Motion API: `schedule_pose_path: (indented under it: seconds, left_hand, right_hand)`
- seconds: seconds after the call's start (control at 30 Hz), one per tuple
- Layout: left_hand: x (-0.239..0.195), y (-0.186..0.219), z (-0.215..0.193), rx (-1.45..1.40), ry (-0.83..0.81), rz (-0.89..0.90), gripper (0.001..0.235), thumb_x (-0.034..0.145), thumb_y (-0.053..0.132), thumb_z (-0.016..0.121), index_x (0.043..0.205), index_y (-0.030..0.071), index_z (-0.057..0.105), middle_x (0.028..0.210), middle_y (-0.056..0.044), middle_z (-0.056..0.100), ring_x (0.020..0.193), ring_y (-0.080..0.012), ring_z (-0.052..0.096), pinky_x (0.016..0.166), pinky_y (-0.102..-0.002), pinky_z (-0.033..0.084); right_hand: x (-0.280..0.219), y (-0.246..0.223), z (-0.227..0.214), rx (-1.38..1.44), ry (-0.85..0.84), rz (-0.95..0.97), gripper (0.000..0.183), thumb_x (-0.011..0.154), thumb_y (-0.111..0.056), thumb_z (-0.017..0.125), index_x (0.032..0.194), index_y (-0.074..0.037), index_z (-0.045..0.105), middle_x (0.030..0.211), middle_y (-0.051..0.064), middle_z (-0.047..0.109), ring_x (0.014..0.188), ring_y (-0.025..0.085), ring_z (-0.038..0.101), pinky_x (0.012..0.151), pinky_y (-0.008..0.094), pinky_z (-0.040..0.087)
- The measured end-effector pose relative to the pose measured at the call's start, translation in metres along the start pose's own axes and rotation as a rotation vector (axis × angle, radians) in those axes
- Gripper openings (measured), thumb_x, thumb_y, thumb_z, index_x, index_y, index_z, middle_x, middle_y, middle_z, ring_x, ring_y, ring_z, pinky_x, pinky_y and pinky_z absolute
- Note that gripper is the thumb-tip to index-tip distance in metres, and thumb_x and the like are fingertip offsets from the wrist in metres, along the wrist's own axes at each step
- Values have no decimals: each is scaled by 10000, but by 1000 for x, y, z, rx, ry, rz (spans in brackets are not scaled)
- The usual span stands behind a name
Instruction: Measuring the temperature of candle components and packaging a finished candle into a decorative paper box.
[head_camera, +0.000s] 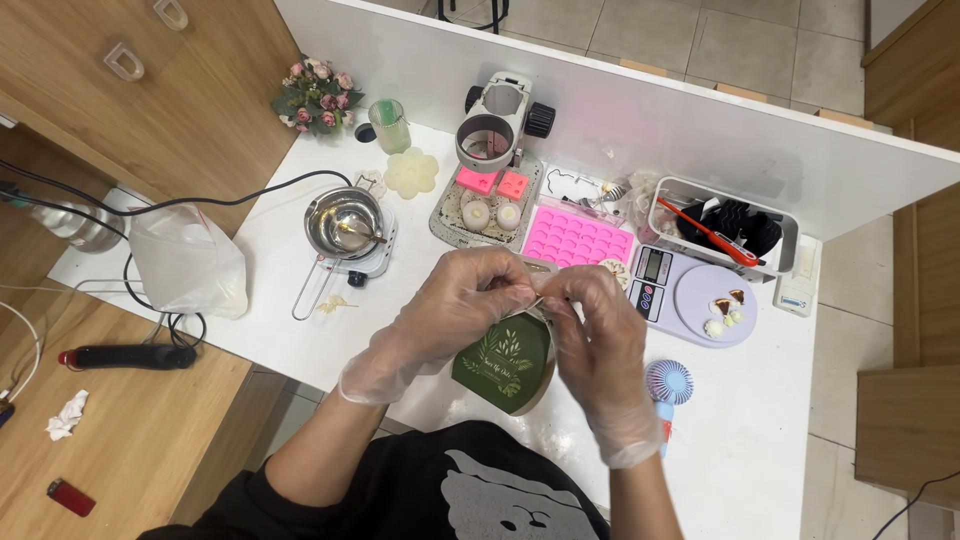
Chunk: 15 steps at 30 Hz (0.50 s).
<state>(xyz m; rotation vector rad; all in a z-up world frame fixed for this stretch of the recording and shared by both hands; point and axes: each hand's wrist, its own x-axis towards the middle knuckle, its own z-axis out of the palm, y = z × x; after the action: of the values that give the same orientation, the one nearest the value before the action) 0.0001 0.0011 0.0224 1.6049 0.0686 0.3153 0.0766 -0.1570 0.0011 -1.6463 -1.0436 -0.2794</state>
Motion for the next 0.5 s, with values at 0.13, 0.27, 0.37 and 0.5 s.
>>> schedule_pose_path:
  seconds: [0.13,0.27,0.37,0.5]
  left_hand:
    - [-1,4,-2,44,-34,25,131,832,-44,718,747,49,679,680,-41,606,656,-95,528,590,-242,448]
    - [-3,11,-6,101,-61,26,149,815,-51,727,723,47,664,662,-50,602,632,-105,531,568,-252,458]
    - [-2,13,-9,78,-68,-2,137,843,-65,693,754,38,682,684,-65,611,671,-128,546,598,-261,479]
    - [8,3,-20,-109,-110,-99,34,897,16,666,908,37,690,815,-88,671,603,-111,592,554,-208,575]
  right_hand:
    - [-7,-4,6,-45,93,-55,75,936,25,653,902,-34,685,825,117,679,769,338,667,719,403,552]
    - [-4,-17,4,46,76,24,67,894,25,696,870,-37,703,815,109,716,767,317,701,721,388,568]
    - [-15,-10,1,251,22,184,110,846,35,713,936,-20,743,897,150,763,838,278,727,748,388,574]
    - [-23,-7,-9,561,10,436,294,897,34,631,1140,-122,688,1245,79,698,1047,187,664,934,322,624]
